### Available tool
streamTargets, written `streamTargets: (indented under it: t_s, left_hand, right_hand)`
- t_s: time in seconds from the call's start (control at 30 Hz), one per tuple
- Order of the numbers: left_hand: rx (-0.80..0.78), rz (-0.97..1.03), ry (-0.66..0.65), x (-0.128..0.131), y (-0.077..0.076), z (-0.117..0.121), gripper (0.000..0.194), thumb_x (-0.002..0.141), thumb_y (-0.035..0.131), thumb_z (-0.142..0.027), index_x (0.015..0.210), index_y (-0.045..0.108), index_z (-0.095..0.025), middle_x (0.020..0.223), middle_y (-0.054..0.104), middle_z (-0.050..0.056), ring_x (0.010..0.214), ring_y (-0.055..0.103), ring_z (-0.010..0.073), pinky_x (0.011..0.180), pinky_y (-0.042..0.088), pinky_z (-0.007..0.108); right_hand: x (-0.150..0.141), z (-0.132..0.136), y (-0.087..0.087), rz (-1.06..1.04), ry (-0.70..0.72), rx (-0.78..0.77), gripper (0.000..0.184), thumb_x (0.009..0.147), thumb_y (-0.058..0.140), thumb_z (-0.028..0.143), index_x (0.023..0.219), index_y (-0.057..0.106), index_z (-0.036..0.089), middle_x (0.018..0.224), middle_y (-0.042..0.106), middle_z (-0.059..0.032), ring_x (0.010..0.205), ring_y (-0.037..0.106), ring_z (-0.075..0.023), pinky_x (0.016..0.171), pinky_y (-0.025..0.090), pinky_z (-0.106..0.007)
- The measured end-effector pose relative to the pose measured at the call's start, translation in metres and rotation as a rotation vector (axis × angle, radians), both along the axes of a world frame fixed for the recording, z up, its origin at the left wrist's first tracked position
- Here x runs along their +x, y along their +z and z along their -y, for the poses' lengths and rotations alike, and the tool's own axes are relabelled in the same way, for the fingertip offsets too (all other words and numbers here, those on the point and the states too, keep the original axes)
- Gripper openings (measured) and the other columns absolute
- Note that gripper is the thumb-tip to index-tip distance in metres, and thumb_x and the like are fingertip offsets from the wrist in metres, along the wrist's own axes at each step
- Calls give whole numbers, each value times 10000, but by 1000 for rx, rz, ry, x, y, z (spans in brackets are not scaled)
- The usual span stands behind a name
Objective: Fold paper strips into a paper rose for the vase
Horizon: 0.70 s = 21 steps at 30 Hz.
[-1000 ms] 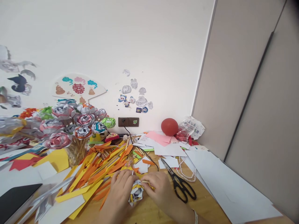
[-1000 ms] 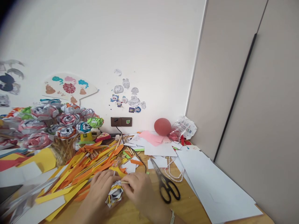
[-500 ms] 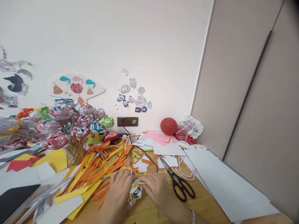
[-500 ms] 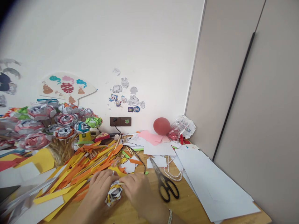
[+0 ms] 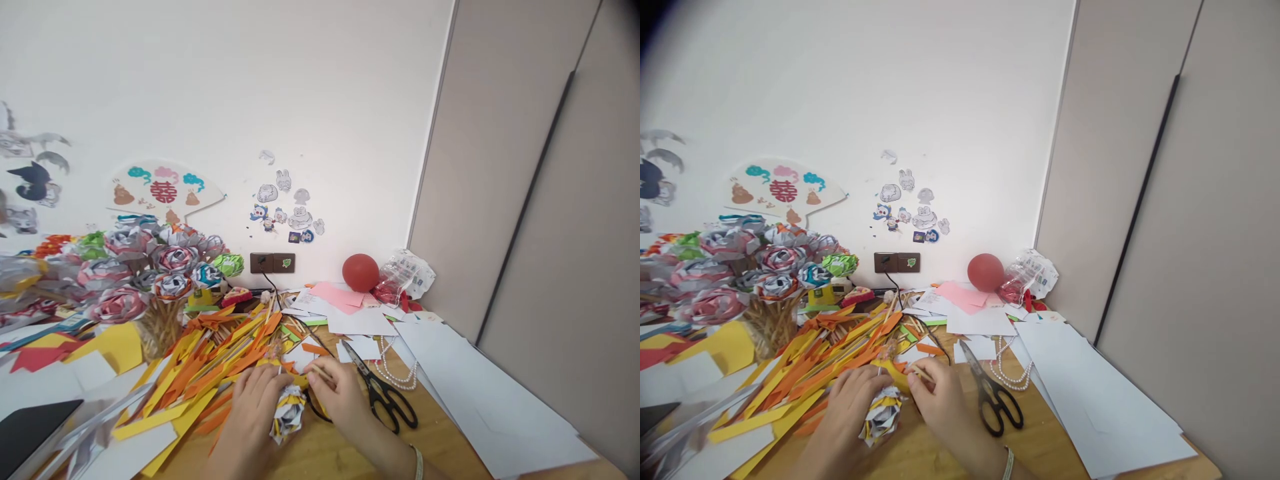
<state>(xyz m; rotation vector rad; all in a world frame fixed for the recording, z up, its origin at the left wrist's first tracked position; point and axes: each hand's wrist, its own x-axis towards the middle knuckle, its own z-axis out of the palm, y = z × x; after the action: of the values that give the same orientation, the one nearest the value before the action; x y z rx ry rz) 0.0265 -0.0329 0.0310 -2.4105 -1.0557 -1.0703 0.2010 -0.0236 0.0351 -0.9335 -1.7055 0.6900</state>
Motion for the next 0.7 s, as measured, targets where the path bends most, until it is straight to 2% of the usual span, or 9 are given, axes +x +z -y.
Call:
streamTargets:
  t_s: [0.1,0.23,0.3,0.4,0.5,0.6,0.7]
  left_hand:
    - [8,23,-15,-1,1,0,295,751,590,-185,1010,456,-232,902,599,46,869,543,243,798,349,383]
    - [19,28,-3,-3,1,-1,266,740,589,-188,972,468,-238,893,610,41,861,561,244,795,358,380]
    - [22,33,-20,-2,1,0,270,734,588,-190,972,469,-233,900,610,50,861,562,251,790,366,384]
    - [-10,54,-32,0,1,1,287,717,578,-155,970,467,-234,895,608,44,856,563,246,793,384,382]
    - [-63,81,-30,2,0,1,464,644,610,-124,1061,439,-234,947,611,45,886,560,249,802,411,376]
    - [-55,92,-51,3,-2,1,670,566,683,-162,1161,381,-220,1003,611,63,909,559,268,811,431,391]
    - [-25,60,-65,2,-3,0,741,527,744,-211,1172,378,-212,986,621,65,892,572,274,813,438,399]
  right_hand:
    - [-2,1,-4,-4,88,-49,215,822,504,253,780,683,142,686,651,-32,621,580,-141,531,422,-200]
    - [-1,5,-6,99,93,66,202,756,524,181,815,715,151,651,637,-22,564,531,-127,512,380,-208]
    - [1,4,-5,108,104,58,191,746,528,179,783,713,156,624,614,-14,549,502,-119,507,364,-208]
    - [2,-1,-3,-46,166,-104,176,773,547,260,779,687,153,613,566,4,545,460,-105,498,348,-201]
    - [1,-9,-5,-197,184,-237,275,769,586,409,786,647,141,594,495,28,516,396,-81,469,301,-193]
    - [-1,-15,-9,-186,260,-376,438,725,587,582,691,595,145,514,401,61,429,328,-58,409,242,-191]
    - [-2,-18,-13,-161,329,-482,518,665,594,670,607,521,161,479,380,76,379,310,-46,376,243,-190]
